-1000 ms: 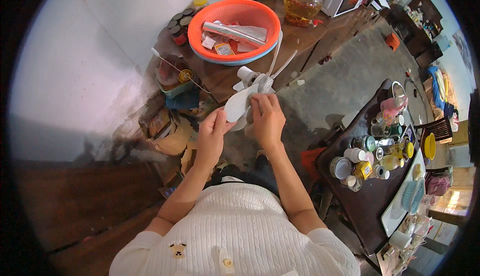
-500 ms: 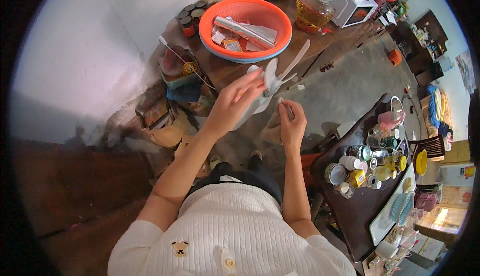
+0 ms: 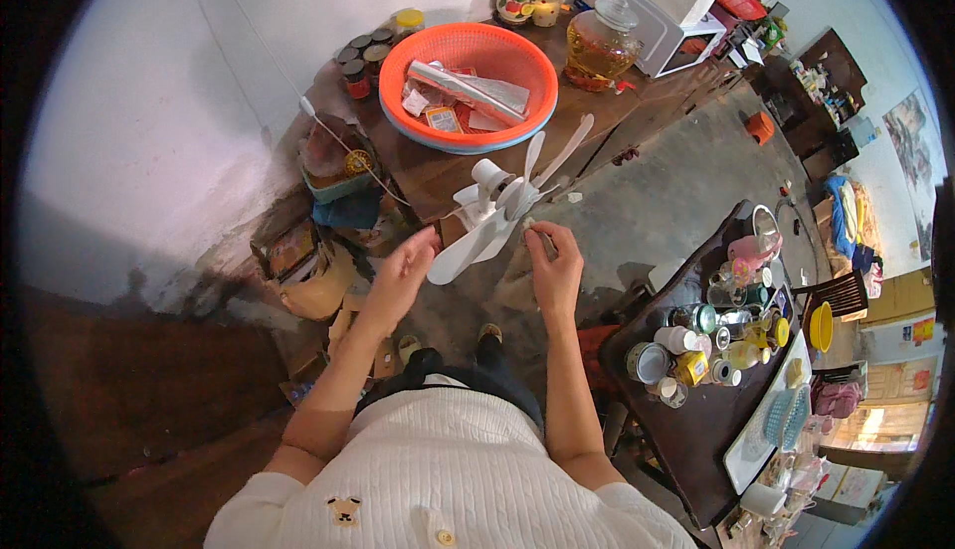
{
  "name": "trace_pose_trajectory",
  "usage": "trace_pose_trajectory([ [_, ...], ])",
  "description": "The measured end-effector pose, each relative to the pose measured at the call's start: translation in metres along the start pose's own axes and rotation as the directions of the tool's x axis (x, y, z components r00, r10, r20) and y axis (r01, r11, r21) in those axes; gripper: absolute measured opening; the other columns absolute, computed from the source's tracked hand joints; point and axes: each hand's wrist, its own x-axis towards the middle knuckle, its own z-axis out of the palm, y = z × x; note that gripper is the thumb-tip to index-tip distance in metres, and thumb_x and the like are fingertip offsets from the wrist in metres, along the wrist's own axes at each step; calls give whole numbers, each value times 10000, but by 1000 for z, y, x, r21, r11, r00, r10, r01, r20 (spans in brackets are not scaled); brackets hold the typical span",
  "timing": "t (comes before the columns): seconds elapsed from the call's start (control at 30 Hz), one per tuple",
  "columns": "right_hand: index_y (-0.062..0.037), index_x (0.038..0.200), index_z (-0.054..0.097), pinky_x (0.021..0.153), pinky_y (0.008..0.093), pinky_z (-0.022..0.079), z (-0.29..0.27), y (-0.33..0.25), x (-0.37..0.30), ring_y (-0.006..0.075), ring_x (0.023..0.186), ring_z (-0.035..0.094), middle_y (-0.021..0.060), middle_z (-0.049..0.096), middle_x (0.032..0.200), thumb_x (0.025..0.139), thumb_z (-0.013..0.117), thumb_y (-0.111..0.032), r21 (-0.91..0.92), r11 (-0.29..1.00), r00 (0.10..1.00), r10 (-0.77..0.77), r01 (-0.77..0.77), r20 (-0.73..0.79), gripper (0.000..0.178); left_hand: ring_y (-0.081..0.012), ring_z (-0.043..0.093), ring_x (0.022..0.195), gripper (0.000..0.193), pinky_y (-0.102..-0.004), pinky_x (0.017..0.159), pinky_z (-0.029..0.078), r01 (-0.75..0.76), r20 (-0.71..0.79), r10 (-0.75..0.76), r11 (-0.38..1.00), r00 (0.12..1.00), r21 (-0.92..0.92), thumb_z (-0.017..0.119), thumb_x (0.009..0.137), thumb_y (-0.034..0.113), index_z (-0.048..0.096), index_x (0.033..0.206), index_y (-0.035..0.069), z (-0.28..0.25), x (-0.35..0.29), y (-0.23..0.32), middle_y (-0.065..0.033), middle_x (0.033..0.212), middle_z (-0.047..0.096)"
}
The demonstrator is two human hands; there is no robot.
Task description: The person assembles a small white plastic fan by attaching the blades to a motor hub and then screwing on a center cap by hand.
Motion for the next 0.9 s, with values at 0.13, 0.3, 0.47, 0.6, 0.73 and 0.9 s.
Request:
trace_pose_trajectory([
  [0.13,-21,1009,710,842,393,519,17,2,4,329,948,675,138,692,1001,897,734,-135,-28,999,999,-34,34,7,162,-169,516,1313,492,-361,1128,401,22,52,-20,999,998,-33,451,1104,354,497,1493,58,9,-18,-6,-46,1443,554],
  [0.3,-29,1023,698,823,415,519,36,-10,-2,365,943,663,149,672,1011,890,740,-158,-176,977,993,-120,118,4,191,-109,588,1120,409,-290,1007,478,-130,0,131,991,991,-33,487,1098,255,564,1448,58,21,-10,-8,-23,1309,630],
  [0.47,-36,1064,685,796,400,530,33,-47,-32,357,939,667,143,668,1048,862,756,-114,-17,984,971,-170,175,167,228,-65,572,964,375,-214,873,466,-131,-98,120,985,988,-114,510,1087,222,614,1372,2,27,-8,6,-5,1139,689],
  [0.6,-73,1058,694,720,370,562,39,-79,-55,327,854,689,106,672,1031,842,757,-54,-63,960,952,-261,273,158,226,-61,580,969,372,-220,861,475,-127,-137,105,979,985,-157,510,1089,227,622,1360,-1,28,-7,18,-9,1150,682],
  [0.73,-109,1041,688,646,415,553,41,-59,-31,319,824,683,80,658,1006,881,714,-122,-173,928,943,-316,330,105,163,-98,609,1051,397,-275,937,509,-30,-133,5,981,991,-190,505,1094,265,609,1374,3,25,-2,18,-38,1218,671],
  [0.9,-119,1029,694,648,425,554,37,-40,5,318,821,681,74,657,985,888,713,-145,-239,927,956,-291,288,21,145,-142,639,1125,402,-330,983,535,-33,-181,-15,964,983,-262,502,1094,262,581,1386,-2,31,2,25,-68,1263,657],
])
